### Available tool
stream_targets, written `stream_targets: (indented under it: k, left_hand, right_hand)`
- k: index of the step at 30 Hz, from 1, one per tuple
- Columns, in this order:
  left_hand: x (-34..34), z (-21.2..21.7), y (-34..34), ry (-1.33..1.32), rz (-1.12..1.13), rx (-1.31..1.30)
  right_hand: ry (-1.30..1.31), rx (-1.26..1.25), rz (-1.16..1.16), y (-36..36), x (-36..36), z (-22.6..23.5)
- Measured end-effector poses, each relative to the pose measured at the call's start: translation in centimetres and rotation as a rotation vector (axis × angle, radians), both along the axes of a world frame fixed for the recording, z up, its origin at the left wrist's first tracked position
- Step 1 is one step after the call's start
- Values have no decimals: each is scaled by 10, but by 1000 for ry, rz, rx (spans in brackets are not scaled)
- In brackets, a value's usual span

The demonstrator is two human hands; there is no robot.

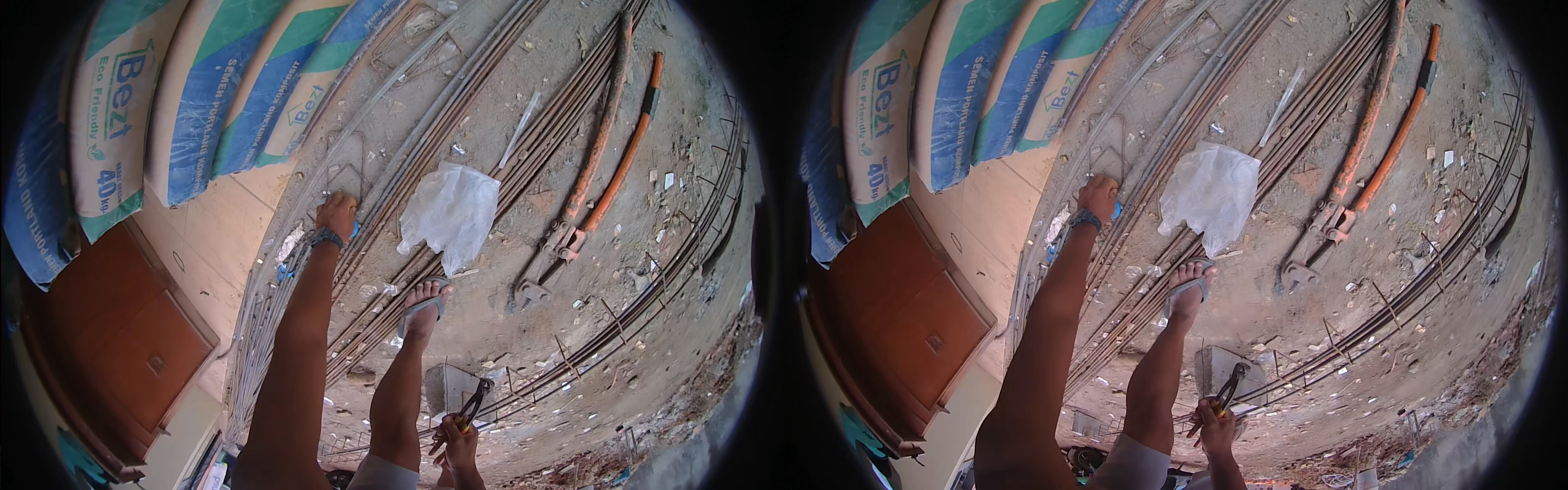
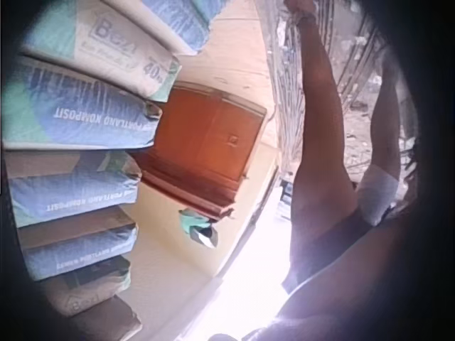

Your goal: The person assembles a rebar cage by tying metal rods together with wire using pliers. They repeatedly wrap and twist wire around intersections to secure the structure.

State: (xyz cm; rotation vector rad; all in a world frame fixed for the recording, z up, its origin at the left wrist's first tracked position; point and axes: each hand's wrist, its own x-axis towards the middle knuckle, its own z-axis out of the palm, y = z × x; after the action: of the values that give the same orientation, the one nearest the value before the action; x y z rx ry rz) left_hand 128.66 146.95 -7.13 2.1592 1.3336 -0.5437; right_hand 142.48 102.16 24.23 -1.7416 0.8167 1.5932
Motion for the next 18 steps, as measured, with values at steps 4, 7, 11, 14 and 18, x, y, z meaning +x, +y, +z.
stream_targets:
  k: [4,7,11,14,18]
  left_hand:
    - [-32,11,16,146,-206,5]
    - [-27,18,22,338,-356,-99]
    - [-28,51,7,312,-458,-23]
    - [-18,113,-2,248,-269,78]
    - [-33,167,-8,-319,473,-49]
  right_hand:
    - [-10,53,-44,26,11,-6]
    - [-19,107,30,24,20,-21]
    - [-104,74,15,-7,24,-17]
    - [-143,50,-73,-27,32,4]
    - [-152,50,78,-53,60,38]
